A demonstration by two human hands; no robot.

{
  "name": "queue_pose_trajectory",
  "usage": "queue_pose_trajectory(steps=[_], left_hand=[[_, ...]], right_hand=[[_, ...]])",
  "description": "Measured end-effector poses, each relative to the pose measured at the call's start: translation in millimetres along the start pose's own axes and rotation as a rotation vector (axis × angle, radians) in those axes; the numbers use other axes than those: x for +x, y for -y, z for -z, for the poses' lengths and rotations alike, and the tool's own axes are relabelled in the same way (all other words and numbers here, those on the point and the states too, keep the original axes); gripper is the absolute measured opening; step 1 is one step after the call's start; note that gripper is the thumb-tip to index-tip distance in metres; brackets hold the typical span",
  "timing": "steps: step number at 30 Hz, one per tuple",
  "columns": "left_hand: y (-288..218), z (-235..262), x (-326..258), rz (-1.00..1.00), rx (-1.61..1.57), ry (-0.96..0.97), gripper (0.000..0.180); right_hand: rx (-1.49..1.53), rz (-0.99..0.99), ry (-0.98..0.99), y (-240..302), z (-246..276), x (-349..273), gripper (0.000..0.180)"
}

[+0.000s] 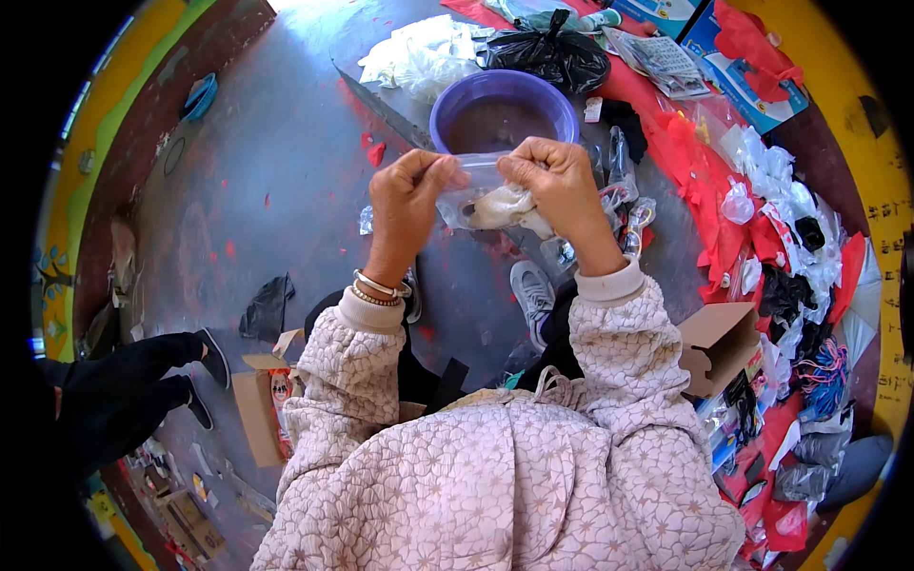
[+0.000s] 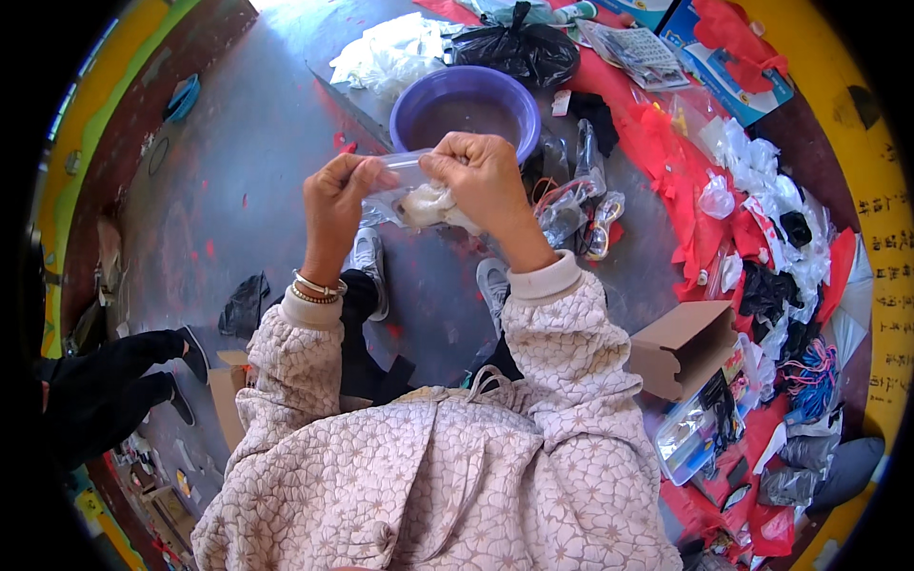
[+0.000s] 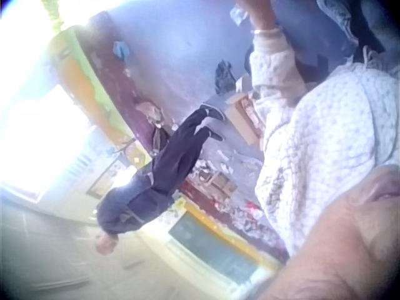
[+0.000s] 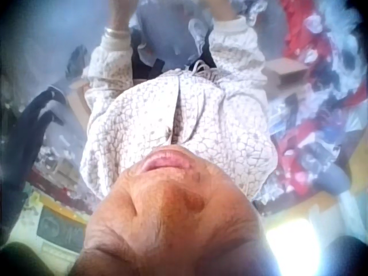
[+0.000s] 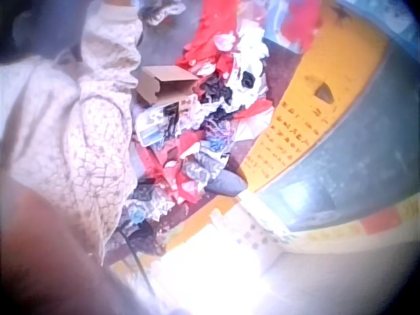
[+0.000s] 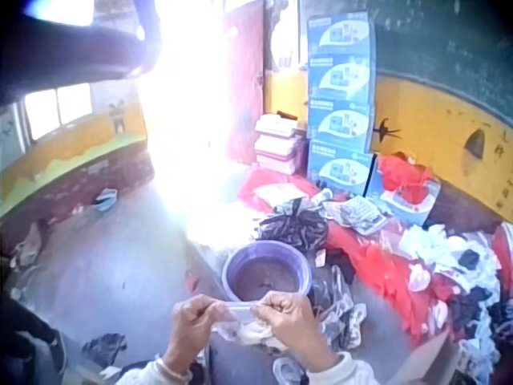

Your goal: The person sits on the floor and wipes a pair of sunglasses with a white cloth. They remove the sunglasses from a plastic bag, wipe the lenses and frame, and then place them back into the bag.

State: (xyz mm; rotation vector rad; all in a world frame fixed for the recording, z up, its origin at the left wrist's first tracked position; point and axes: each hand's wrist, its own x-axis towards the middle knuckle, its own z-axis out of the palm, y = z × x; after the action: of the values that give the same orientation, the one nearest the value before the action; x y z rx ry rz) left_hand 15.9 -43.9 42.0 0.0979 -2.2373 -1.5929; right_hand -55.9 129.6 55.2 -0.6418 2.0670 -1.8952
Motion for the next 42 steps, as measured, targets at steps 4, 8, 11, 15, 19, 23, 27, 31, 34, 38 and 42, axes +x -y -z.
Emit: queue_pose_trajectory(steps=[4, 8, 11, 15, 19, 23, 27, 31, 34, 38, 42], left_hand=[[5.2, 17.6, 12.0, 0.170, -0.863, 0.255, 0.046], [3.9, 14.6, 11.0, -0.026, -1.026, 0.591, 0.063], [-3.4, 3.2, 0.7, 0.088, -1.097, 0.684, 0.067], [-6.7, -8.3, -5.8, 0.067, -0.779, 0.634, 0.060], [-2.9, -13.6, -4.2, -0.260, 0.070, 0.469, 0.048], [13.0, -22.2, -3.0, 0.476, -1.090, 0.433, 0.043], [8.6, -19.2, -3.3, 0.590, -1.049, 0.267, 0.045], [30.0, -14.2, 0.3, 0.555, -1.071, 0.292, 0.043], [23.7, -18.8, -3.1, 0.652, -1.130, 0.281, 0.041], [51.3, 0.7, 1.0, 0.689, -1.594, 0.323, 0.039], [70.5, 32.6, 4.8, 0.527, -1.581, 0.337, 0.043]], right_hand=[[0.246, 0.080, 0.145, 16.0, 14.2, 3.5, 0.012], [0.502, 0.026, 0.230, 35.3, 26.3, -1.8, 0.013], [0.416, -0.049, 0.388, 20.8, 31.4, 9.1, 0.013], [0.508, -0.250, 0.272, 2.0, 33.5, 22.9, 0.012], [0.526, -0.323, 0.099, -9.6, 27.5, 29.3, 0.011], [0.391, -0.336, 0.088, -21.0, 20.7, 34.2, 0.013], [0.001, -0.169, -0.327, -24.6, 29.6, 39.8, 0.016], [0.065, 0.067, -0.596, -2.6, 8.9, 32.1, 0.019], [-0.371, 0.414, -0.395, -22.8, -37.7, 27.5, 0.013], [-0.713, 0.656, -0.112, -19.7, -75.4, 1.1, 0.006], [-0.646, 0.705, 0.076, -17.6, -82.5, -20.3, 0.007]])
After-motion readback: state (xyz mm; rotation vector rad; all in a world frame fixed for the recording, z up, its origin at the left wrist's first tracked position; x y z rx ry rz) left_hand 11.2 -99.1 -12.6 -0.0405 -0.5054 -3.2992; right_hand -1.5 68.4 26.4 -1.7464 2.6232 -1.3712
